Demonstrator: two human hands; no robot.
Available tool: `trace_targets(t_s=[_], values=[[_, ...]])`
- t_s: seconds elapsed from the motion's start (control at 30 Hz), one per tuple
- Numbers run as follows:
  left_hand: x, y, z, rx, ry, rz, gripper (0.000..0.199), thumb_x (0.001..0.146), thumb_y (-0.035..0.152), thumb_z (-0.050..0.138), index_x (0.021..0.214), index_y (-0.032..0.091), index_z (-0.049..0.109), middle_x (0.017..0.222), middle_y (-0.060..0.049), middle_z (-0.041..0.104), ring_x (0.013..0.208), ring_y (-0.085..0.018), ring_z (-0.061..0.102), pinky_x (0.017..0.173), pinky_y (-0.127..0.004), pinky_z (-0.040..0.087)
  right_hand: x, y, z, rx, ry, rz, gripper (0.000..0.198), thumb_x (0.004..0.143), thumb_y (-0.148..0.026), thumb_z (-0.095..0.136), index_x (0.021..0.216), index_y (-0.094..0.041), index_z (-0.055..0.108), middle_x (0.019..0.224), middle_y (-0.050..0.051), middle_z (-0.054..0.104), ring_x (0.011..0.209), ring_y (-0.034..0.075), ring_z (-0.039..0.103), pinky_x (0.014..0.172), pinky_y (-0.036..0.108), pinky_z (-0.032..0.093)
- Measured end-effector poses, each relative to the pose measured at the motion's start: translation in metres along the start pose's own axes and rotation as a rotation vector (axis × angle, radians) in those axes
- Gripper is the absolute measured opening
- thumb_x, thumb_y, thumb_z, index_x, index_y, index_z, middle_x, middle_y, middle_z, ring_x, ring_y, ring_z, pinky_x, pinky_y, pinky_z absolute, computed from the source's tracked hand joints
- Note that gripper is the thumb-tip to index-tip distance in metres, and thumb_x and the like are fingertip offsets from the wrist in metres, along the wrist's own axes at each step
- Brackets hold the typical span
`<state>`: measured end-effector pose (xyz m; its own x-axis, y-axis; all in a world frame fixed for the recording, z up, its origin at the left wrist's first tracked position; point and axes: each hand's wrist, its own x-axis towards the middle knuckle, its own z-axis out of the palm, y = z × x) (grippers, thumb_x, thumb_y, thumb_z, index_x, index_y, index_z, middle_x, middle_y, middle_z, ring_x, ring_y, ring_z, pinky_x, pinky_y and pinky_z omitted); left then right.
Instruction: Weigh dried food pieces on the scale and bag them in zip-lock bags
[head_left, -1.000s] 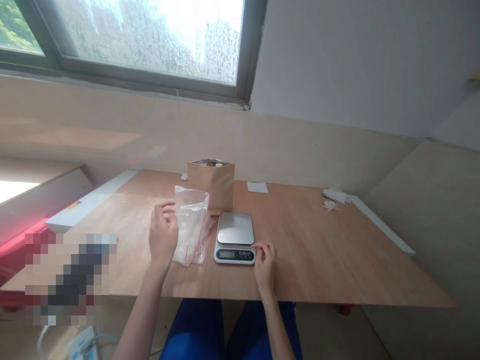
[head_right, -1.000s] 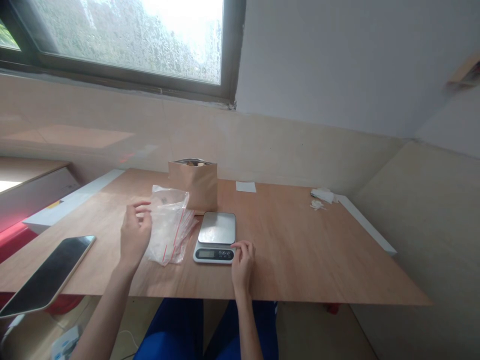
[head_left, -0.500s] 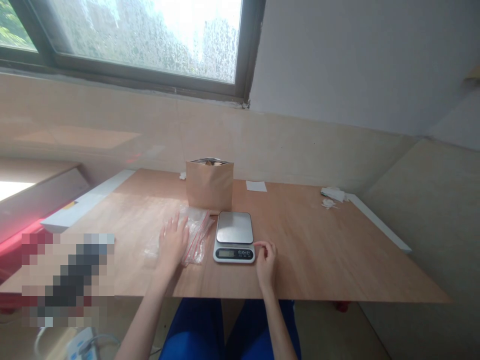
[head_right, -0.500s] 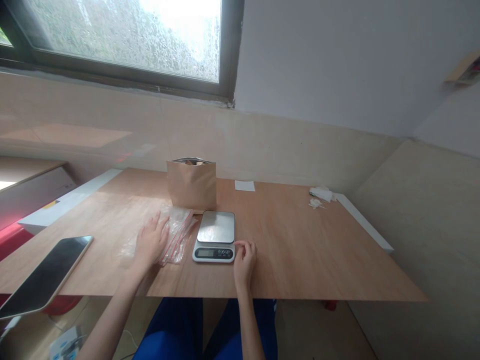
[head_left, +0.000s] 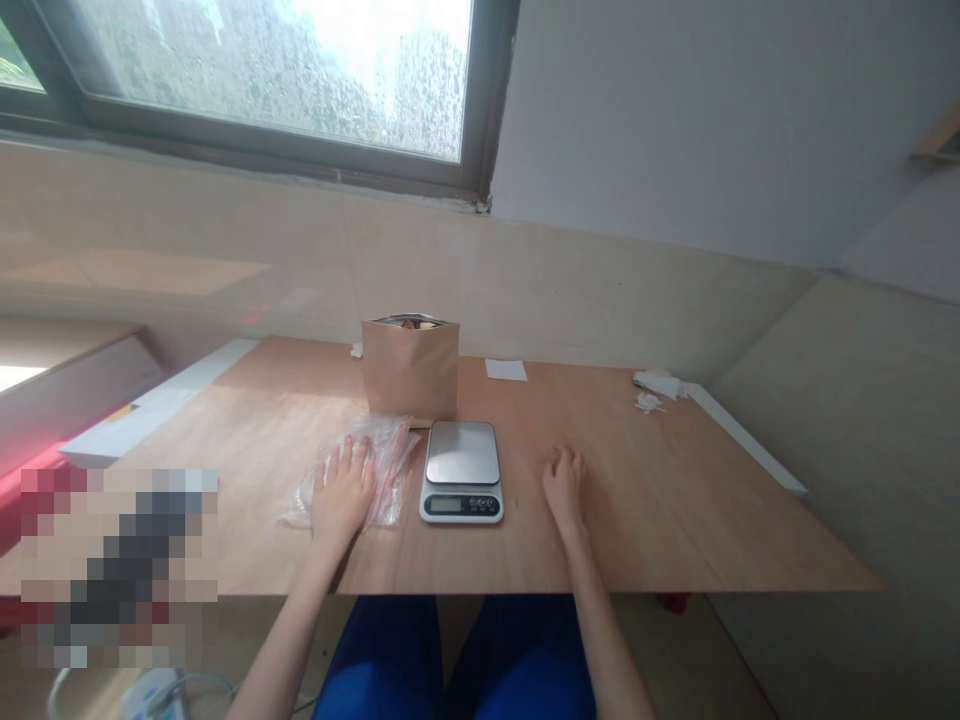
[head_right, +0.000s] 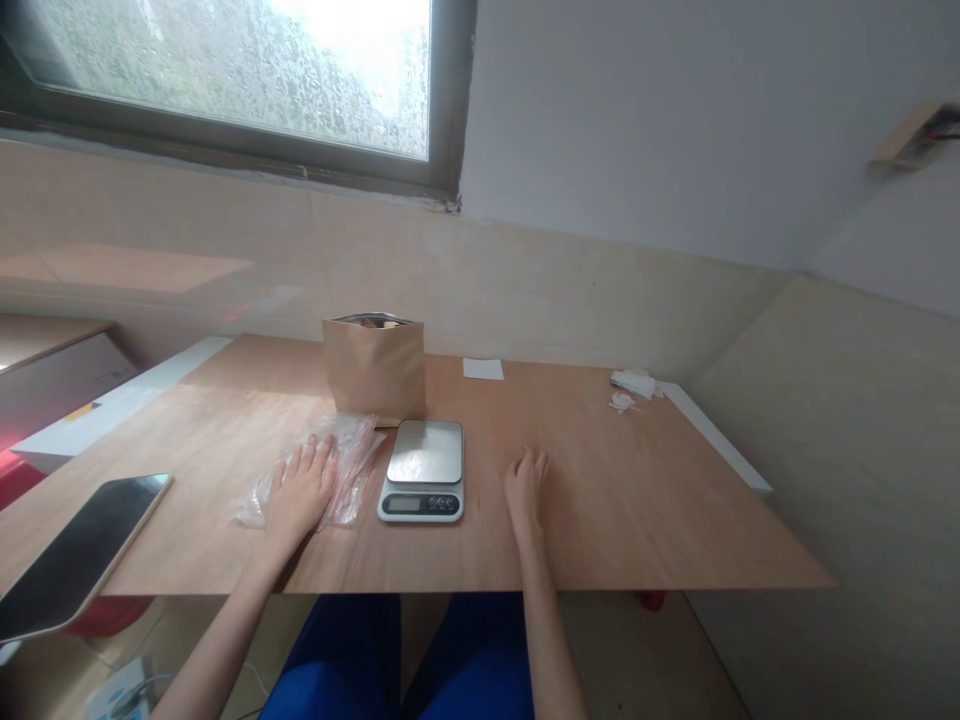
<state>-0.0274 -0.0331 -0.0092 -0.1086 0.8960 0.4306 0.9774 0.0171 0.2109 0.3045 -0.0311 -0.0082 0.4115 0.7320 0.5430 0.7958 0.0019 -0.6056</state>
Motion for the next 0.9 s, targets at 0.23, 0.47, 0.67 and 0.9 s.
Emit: trace_targets(t_s=[0.23, 0.47, 0.67, 0.9], values=[[-0.001, -0.001, -0.001, -0.004, -0.008, 0.002, 0.049, 0.087, 0.029, 0.031, 0.128, 0.011, 0.050, 0.137, -0.018, 0.043, 0.127, -0.032, 0.039, 0.104, -0.049, 0.026, -0.001, 0.020, -0.004, -0.185, -0.047, -0.109, 0.029, 0.079, -0.020, 0.033, 0.093, -0.012, 0.058, 0.093, 0.018, 0.061, 0.089, 0.026, 0.053, 0.078, 0.041, 0.039], [0.018, 0.001, -0.020, -0.261, 0.006, -0.048, 0.039, 0.083, 0.028, 0.034, 0.107, 0.008, 0.057, 0.107, -0.020, 0.061, 0.107, -0.031, 0.054, 0.096, -0.046, 0.037, 0.000, 0.019, -0.004, -0.209, -0.067, -0.092, 0.029, 0.080, -0.019, 0.034, 0.093, -0.011, 0.059, 0.094, 0.017, 0.062, 0.089, 0.025, 0.054, 0.078, 0.038, 0.039], [0.072, 0.047, -0.099, -0.517, 0.388, -0.018, 0.028, 0.084, 0.026, 0.039, 0.104, 0.015, 0.054, 0.102, -0.011, 0.057, 0.102, -0.024, 0.053, 0.092, -0.039, 0.040, 0.000, 0.017, -0.005, -0.286, -0.095, -0.087, 0.031, 0.082, -0.018, 0.033, 0.096, -0.009, 0.059, 0.095, 0.017, 0.063, 0.089, 0.025, 0.054, 0.078, 0.036, 0.038], [0.155, 0.092, -0.126, -0.432, 0.318, 0.125, 0.025, 0.084, 0.024, 0.041, 0.101, 0.014, 0.056, 0.102, -0.012, 0.056, 0.100, -0.025, 0.051, 0.091, -0.038, 0.039, 0.000, 0.012, -0.006, -0.317, -0.098, -0.065, 0.031, 0.083, -0.017, 0.031, 0.095, -0.009, 0.059, 0.095, 0.017, 0.062, 0.089, 0.025, 0.053, 0.078, 0.035, 0.037]])
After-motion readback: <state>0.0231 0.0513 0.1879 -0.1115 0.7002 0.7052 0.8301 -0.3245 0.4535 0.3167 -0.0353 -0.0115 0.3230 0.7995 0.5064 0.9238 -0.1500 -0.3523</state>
